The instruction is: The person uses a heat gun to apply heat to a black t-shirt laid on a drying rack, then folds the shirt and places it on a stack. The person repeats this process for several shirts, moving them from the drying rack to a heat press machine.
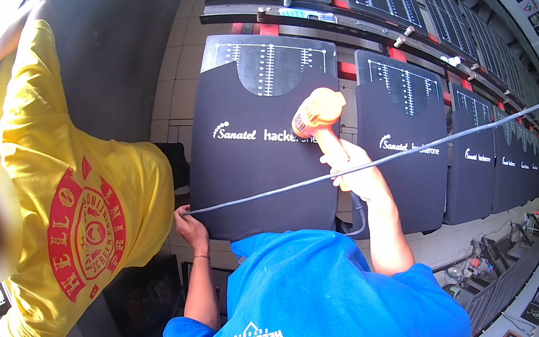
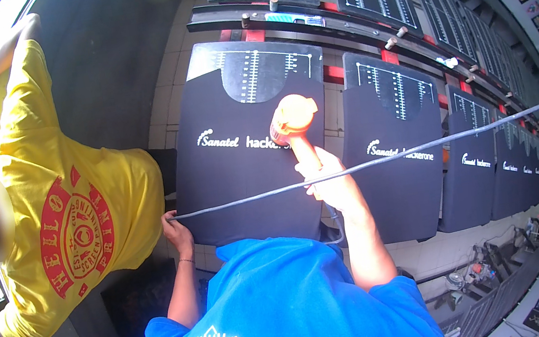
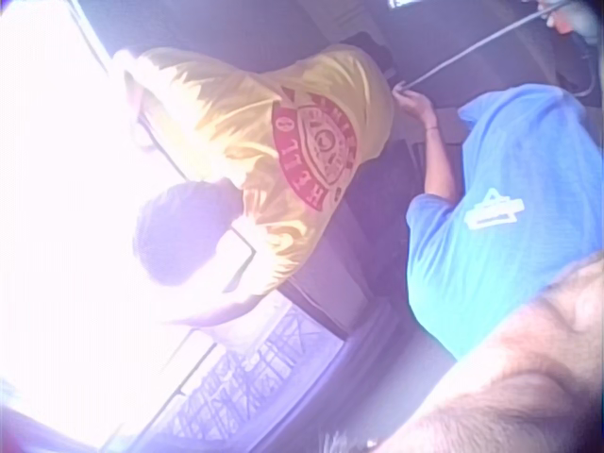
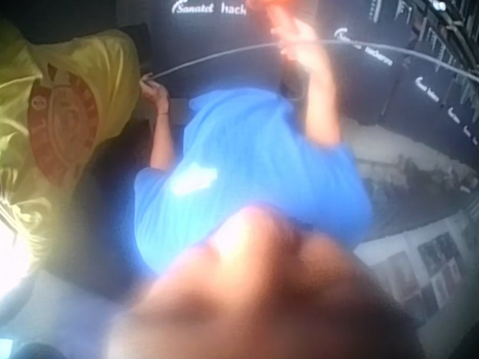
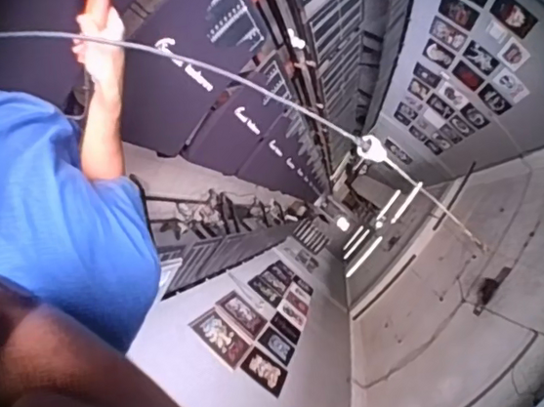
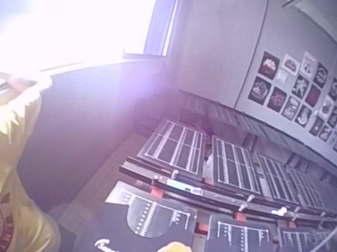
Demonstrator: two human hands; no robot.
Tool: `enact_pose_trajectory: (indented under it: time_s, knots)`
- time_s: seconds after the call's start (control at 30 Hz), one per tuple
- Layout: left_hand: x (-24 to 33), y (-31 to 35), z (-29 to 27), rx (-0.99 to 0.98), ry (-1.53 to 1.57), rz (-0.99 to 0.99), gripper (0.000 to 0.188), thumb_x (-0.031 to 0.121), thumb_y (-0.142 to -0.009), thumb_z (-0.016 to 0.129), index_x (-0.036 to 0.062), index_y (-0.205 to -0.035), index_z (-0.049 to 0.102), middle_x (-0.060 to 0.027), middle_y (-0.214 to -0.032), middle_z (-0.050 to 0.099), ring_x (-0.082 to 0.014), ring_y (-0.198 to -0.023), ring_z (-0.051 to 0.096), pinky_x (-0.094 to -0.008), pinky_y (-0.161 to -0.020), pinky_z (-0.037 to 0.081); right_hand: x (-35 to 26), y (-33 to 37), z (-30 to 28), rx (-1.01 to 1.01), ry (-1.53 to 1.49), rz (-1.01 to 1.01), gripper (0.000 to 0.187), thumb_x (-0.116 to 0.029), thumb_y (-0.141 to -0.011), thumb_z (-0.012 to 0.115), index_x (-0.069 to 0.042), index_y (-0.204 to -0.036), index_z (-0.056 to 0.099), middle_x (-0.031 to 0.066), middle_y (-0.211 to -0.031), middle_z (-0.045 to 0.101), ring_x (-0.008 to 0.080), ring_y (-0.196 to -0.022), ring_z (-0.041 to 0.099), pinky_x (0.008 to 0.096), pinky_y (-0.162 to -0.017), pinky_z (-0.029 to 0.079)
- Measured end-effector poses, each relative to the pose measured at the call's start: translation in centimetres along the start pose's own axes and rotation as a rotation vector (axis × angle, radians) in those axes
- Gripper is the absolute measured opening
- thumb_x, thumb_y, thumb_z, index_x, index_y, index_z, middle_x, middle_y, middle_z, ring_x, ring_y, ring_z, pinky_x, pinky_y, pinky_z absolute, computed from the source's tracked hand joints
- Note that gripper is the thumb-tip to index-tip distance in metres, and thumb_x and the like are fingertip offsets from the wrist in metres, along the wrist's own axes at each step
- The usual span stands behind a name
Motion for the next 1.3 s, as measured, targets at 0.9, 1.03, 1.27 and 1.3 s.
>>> enact_pose_trajectory:
  time_s: [0.9,1.03,1.27,1.3]
  knots:
    - [-0.3,0.0,-0.1,-0.001,0.059,0.017,0.041,0.032,-0.103,0.037,-0.0005,-0.094,0.06,-0.0167,-0.09,0.065,-0.035,-0.086,0.062,-0.0419,-0.079,0.046,-0.8,-1.7,1.9,-0.01,0.138,0.014,0.031,-0.027,-0.09,0.064,-0.001,-0.106,0.059,0.0013,-0.069,0.057,0.0035,-0.049,0.051,0.0176,-0.041,0.039]
    - [-0.3,0.0,-0.3,-0.003,0.055,0.009,0.041,0.032,-0.103,0.037,-0.0005,-0.094,0.06,-0.0164,-0.09,0.065,-0.0347,-0.086,0.062,-0.0415,-0.079,0.046,-0.6,-2.0,1.4,-0.042,0.094,0.032,0.032,-0.026,-0.09,0.064,-0.001,-0.109,0.059,0.0016,-0.073,0.059,0.0037,-0.054,0.053,0.0178,-0.043,0.04]
    - [0.1,0.0,-0.3,-0.018,0.054,0.004,0.041,0.033,-0.103,0.038,-0.0003,-0.094,0.06,-0.0158,-0.089,0.065,-0.0345,-0.085,0.062,-0.041,-0.078,0.046,-0.6,-1.6,2.1,-0.139,0.089,0.025,0.031,-0.025,-0.09,0.064,0.0,-0.107,0.059,0.0024,-0.075,0.061,0.0045,-0.055,0.054,0.0184,-0.046,0.044]
    - [0.2,0.1,-0.3,-0.015,0.052,0.005,0.041,0.033,-0.103,0.038,-0.0003,-0.094,0.06,-0.0157,-0.089,0.065,-0.0345,-0.085,0.062,-0.041,-0.078,0.046,-0.5,-1.8,2.0,-0.091,0.078,0.028,0.028,-0.025,-0.09,0.065,-0.002,-0.104,0.06,0.0012,-0.069,0.059,0.0038,-0.053,0.054,0.0177,-0.045,0.042]
Point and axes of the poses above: each hand's wrist, its own y-axis away from the middle knuckle, its own z-axis out of the palm, x = y × z, the point moved 7 cm from there along -y, towards the middle knuckle
